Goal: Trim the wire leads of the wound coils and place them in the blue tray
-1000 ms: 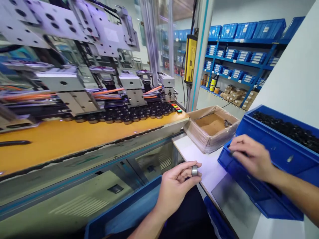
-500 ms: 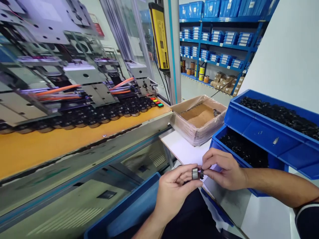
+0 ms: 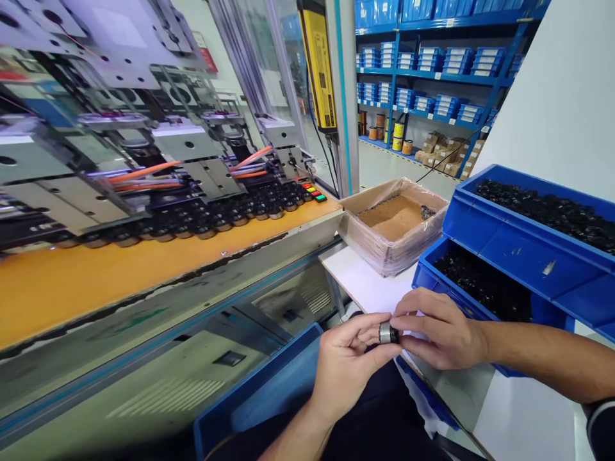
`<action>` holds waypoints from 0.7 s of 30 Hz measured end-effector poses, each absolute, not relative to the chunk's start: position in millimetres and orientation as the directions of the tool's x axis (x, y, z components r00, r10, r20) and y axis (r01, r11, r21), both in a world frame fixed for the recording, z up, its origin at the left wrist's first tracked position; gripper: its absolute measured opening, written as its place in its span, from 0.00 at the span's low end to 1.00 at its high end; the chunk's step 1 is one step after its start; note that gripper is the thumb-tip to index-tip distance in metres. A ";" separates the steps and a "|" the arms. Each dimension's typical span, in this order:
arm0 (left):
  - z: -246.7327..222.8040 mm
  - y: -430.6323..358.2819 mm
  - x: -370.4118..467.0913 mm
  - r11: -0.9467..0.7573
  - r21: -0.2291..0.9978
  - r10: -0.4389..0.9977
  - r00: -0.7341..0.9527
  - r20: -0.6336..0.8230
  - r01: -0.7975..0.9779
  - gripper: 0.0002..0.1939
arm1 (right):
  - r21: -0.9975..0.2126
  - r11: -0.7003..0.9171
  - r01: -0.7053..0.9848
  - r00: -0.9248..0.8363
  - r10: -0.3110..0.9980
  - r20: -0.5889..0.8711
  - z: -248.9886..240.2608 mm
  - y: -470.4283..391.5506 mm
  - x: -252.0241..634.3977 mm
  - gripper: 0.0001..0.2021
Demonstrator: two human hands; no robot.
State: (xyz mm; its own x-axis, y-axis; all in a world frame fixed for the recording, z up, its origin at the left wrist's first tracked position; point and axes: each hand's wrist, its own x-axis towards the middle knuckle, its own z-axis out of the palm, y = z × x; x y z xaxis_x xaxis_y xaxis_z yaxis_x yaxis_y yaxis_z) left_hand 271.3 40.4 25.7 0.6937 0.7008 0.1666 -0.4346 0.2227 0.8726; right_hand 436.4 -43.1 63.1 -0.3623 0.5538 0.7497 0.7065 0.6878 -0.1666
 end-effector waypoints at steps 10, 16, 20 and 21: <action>20.2 23.8 278.7 0.143 0.868 0.772 0.602 0.203 -0.475 0.15 | 0.146 0.584 0.798 -0.459 0.433 0.775 57.9 -43.4 435.3 0.13; 31.1 39.9 264.9 -0.553 0.746 0.594 0.452 0.665 -0.371 0.15 | -0.019 0.668 0.744 -0.411 0.481 0.774 59.9 -47.2 430.0 0.12; 31.4 42.6 258.7 -0.750 0.578 0.452 0.388 0.803 -0.323 0.14 | -0.128 0.693 0.710 -0.379 0.529 0.760 63.1 -48.5 426.8 0.12; 29.7 41.0 259.1 -0.737 0.595 0.472 0.386 0.793 -0.320 0.14 | -0.142 0.685 0.714 -0.368 0.540 0.757 63.2 -48.6 426.8 0.12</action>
